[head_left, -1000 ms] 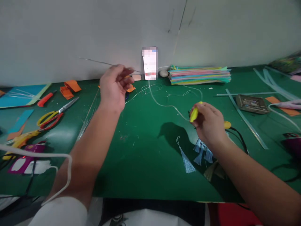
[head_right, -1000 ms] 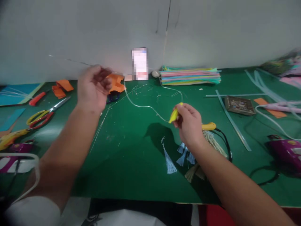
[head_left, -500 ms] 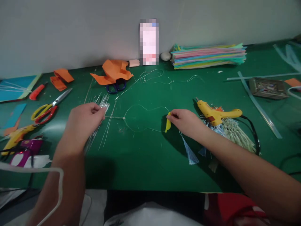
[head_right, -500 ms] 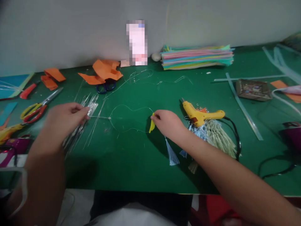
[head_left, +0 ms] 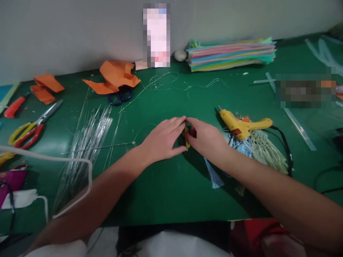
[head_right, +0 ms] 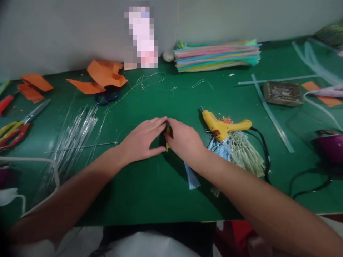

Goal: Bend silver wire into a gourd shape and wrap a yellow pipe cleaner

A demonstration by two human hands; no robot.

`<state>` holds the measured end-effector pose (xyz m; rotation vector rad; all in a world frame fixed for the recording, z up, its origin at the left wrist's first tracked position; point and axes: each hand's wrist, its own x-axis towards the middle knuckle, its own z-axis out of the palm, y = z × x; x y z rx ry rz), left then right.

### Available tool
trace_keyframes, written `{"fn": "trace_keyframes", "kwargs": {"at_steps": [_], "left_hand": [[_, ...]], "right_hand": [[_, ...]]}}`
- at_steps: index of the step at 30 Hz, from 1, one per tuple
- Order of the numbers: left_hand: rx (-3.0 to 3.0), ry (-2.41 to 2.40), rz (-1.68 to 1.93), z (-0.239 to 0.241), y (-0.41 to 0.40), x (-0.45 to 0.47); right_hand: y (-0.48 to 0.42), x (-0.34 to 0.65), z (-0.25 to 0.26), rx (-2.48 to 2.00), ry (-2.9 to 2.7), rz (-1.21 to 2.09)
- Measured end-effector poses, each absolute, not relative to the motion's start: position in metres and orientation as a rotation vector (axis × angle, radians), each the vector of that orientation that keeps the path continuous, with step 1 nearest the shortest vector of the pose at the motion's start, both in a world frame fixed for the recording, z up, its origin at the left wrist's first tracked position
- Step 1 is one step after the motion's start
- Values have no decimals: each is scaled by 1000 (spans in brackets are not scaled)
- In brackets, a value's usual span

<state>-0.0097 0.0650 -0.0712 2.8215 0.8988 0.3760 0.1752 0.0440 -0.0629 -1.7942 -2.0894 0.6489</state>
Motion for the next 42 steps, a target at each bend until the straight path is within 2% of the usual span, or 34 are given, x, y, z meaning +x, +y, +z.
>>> {"fn": "trace_keyframes", "kwargs": {"at_steps": [14,17,25,42], "left_hand": [[2603,896,276,-81,68,-7],[2593,925,241,-78,66,-5],[2579,986,205,-74,63,0],[2562,913,387,-79,68,-3]], "right_hand": [[37,173,-66,-1831,-2286,305],[40,177,-63,-1792,-2252,381],[52,198,-53,-1601,-2171,930],[52,197,-51,-1590,-2177,947]]}}
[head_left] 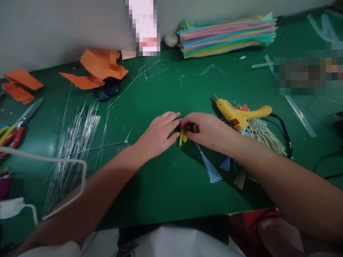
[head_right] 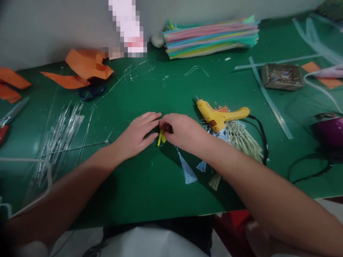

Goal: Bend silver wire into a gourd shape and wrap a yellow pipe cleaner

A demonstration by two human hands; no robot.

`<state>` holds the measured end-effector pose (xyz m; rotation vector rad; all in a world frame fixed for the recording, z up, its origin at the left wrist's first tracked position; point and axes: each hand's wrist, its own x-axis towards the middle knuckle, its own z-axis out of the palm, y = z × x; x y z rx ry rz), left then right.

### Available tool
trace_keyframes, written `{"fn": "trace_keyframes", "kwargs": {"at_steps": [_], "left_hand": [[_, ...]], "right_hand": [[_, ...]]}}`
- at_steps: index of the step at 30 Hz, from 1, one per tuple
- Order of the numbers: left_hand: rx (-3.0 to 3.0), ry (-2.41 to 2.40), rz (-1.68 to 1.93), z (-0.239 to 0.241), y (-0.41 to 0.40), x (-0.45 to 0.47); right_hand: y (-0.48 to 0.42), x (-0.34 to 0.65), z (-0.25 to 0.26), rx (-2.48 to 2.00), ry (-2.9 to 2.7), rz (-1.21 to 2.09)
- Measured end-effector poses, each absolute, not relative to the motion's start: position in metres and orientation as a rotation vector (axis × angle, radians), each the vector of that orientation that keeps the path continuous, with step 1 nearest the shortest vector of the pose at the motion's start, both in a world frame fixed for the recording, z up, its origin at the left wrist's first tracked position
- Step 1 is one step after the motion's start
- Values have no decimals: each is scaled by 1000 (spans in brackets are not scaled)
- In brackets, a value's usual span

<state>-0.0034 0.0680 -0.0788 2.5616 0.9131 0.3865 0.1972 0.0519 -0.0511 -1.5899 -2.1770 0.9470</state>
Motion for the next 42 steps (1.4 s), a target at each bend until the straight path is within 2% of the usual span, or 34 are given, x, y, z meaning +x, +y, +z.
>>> {"fn": "trace_keyframes", "kwargs": {"at_steps": [42], "left_hand": [[2489,945,574,-82,73,0]], "right_hand": [[52,199,-55,-1565,-2133,997]]}}
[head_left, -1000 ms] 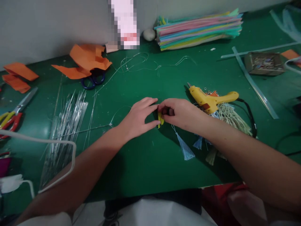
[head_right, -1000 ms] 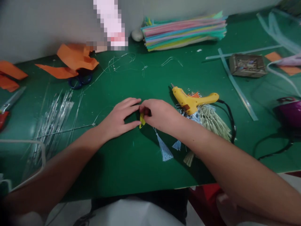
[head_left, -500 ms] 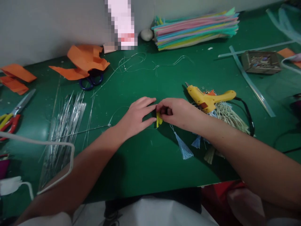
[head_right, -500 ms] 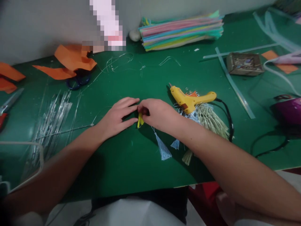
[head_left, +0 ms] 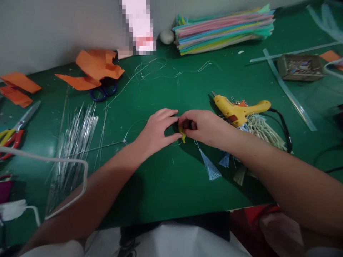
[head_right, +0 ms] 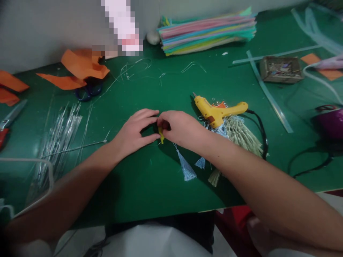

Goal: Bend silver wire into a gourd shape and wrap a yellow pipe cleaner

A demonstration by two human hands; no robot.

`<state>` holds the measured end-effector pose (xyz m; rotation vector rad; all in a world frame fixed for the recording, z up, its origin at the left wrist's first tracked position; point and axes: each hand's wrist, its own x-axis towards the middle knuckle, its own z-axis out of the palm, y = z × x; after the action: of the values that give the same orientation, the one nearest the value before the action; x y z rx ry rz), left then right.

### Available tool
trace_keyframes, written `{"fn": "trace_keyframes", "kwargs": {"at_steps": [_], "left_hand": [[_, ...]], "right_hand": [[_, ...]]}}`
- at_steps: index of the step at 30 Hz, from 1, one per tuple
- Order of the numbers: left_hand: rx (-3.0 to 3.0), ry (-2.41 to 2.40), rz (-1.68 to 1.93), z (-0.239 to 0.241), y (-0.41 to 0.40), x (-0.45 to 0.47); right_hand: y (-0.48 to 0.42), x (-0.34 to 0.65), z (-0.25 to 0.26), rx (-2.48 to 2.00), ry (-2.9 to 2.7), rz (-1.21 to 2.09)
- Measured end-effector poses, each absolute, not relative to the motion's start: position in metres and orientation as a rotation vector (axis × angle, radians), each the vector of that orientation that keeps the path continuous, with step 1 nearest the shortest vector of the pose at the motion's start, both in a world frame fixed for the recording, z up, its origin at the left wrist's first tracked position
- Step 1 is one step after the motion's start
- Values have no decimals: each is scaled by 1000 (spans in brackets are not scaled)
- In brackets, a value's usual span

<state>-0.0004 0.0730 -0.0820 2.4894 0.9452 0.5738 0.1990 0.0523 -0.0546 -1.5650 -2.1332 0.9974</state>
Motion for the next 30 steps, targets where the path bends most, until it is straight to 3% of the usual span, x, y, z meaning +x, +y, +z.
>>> {"fn": "trace_keyframes", "kwargs": {"at_steps": [23,30], "left_hand": [[2468,990,553,-80,71,3],[2471,986,554,-86,73,2]], "right_hand": [[49,200,-53,-1581,-2174,890],[29,204,9,-1330,-1707,838]]}}
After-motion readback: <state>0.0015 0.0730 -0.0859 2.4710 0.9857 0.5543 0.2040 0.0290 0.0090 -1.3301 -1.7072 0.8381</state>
